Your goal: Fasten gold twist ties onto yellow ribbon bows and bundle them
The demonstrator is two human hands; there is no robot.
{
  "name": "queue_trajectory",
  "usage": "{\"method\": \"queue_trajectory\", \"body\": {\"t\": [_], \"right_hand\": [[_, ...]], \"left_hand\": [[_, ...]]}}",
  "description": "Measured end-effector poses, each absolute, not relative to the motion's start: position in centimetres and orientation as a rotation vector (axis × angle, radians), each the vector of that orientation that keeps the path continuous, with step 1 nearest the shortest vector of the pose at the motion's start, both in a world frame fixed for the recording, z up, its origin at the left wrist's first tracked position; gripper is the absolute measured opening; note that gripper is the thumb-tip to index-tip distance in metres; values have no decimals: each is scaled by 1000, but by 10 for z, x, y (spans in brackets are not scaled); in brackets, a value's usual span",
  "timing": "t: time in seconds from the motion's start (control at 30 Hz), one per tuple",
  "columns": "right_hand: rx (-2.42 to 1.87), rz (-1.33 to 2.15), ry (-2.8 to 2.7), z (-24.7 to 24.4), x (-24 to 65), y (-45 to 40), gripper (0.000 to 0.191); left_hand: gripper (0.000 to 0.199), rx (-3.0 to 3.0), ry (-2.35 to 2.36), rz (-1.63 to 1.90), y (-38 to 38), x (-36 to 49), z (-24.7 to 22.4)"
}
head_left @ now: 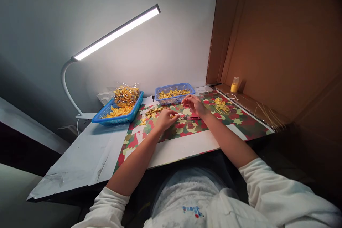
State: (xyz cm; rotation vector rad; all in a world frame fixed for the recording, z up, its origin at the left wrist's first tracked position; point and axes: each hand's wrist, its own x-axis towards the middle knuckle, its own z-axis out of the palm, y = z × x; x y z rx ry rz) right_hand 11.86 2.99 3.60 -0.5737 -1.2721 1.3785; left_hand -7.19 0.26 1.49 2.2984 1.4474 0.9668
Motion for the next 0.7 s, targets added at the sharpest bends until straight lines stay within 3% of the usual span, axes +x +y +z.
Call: {"method": "queue_trajectory", "body": {"t": [0.43, 0.7], "right_hand": [[-607, 1376, -1002, 37, 124, 40, 21], [-834, 1066, -739, 35, 135, 53, 20]], "left_hand": [[17, 2097, 1612, 1088, 10, -78, 18], [17, 1937, 1734, 762, 12, -103, 28]]}}
